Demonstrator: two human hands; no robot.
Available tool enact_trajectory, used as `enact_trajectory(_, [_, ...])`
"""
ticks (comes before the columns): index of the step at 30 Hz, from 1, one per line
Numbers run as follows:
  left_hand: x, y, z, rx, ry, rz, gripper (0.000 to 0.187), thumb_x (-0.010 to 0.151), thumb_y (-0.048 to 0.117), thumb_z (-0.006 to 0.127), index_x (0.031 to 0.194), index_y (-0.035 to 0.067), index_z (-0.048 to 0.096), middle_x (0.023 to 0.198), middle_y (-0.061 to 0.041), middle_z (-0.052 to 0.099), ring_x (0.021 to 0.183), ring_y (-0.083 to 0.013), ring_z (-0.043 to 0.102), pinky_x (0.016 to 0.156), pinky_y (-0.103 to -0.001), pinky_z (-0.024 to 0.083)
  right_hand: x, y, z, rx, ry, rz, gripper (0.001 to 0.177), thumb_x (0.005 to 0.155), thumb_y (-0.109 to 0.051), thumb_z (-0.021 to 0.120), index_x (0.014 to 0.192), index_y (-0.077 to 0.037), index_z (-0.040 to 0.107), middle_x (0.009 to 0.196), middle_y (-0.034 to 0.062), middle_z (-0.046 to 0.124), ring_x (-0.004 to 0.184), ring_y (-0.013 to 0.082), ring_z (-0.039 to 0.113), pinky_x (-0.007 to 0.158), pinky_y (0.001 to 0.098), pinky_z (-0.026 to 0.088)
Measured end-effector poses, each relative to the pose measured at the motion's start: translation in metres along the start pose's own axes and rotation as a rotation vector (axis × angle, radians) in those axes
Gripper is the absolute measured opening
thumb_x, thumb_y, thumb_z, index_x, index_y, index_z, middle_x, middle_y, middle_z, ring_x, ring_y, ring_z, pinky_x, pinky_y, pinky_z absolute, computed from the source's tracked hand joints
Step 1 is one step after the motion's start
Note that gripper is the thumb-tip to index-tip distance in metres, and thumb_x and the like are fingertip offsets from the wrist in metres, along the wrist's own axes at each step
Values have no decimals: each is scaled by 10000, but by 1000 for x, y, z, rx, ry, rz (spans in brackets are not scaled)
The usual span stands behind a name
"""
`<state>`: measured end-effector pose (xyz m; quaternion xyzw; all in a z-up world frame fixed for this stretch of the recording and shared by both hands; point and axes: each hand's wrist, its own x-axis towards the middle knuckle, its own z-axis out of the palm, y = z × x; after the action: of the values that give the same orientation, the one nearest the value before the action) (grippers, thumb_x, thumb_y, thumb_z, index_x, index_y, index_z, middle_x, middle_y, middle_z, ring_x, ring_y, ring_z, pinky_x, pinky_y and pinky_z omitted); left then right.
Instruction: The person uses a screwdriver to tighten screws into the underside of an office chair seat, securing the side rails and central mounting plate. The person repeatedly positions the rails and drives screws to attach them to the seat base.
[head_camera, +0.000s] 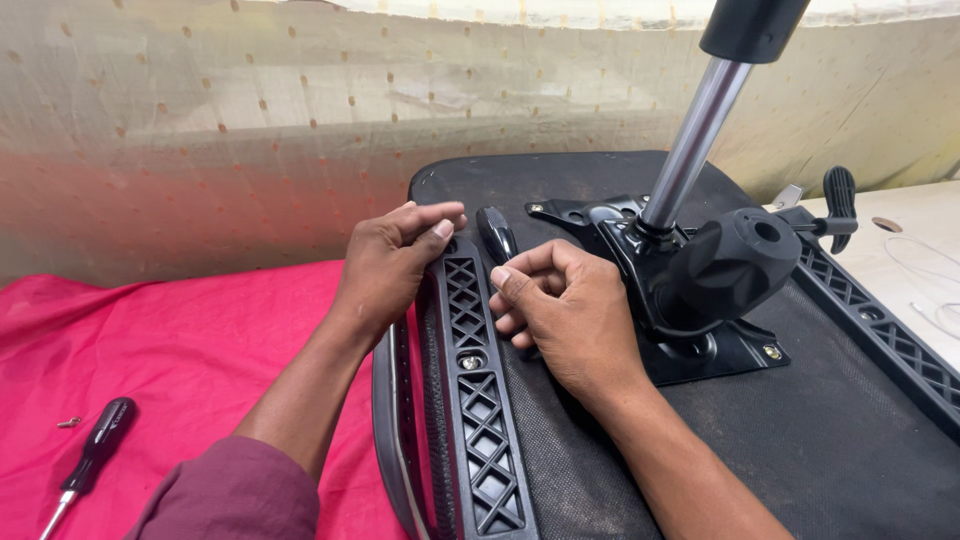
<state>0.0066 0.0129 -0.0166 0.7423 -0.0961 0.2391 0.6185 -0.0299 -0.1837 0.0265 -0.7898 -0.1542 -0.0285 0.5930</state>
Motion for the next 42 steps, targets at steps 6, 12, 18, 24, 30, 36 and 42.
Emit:
enact_trajectory(6, [1,-5,-3,38,47,-77,205,934,121,695,1107,49,777,943,-20,793,846,-61,696,775,-234,566,0,0,1,-22,4,0,193,904,-198,711,967,-16,716,742,71,757,605,98,697,506,223,554])
enact_trajectory(12, [-4,5,-5,164,48,-33,205,930,125,682,1106,54,760,972,-27,799,884,-80,722,798,-255,569,-2,1,1,-43,8,-12,184,906,-194,707,962,-20,721,735,64,757,604,95,695,507,219,553])
enact_trajectory(18, [-7,21,-14,446,65,1,243,857,194,725,1072,91,771,960,-61,788,850,-163,747,766,-310,570,-3,3,1,-15,15,-44,183,901,-177,718,973,-8,720,744,64,753,616,90,693,507,215,549])
enact_trajectory(24, [2,19,-9,405,84,-154,215,814,199,739,990,80,780,890,-62,800,764,-150,755,708,-304,593,-5,4,-1,20,15,-60,215,880,-133,742,1037,13,734,783,80,768,662,99,717,538,223,573])
enact_trajectory(30, [10,7,-7,350,81,-124,217,781,183,772,968,79,804,838,-58,800,736,-106,741,687,-282,584,-11,2,-6,53,14,-84,213,907,-128,707,1047,29,736,839,92,781,705,110,737,589,229,616])
enact_trajectory(36, [10,8,-6,397,78,-122,194,803,192,762,966,102,817,794,-65,782,706,-116,726,663,-290,568,-26,-9,-17,14,50,-131,193,912,-122,700,1042,21,708,838,90,780,703,115,744,587,234,620])
enact_trajectory(42, [11,10,-5,403,62,-114,189,812,169,733,961,95,822,753,-65,764,669,-116,702,636,-290,555,-33,-22,-42,-40,177,-252,171,911,-124,719,1002,-7,635,816,107,773,697,131,776,566,235,651])
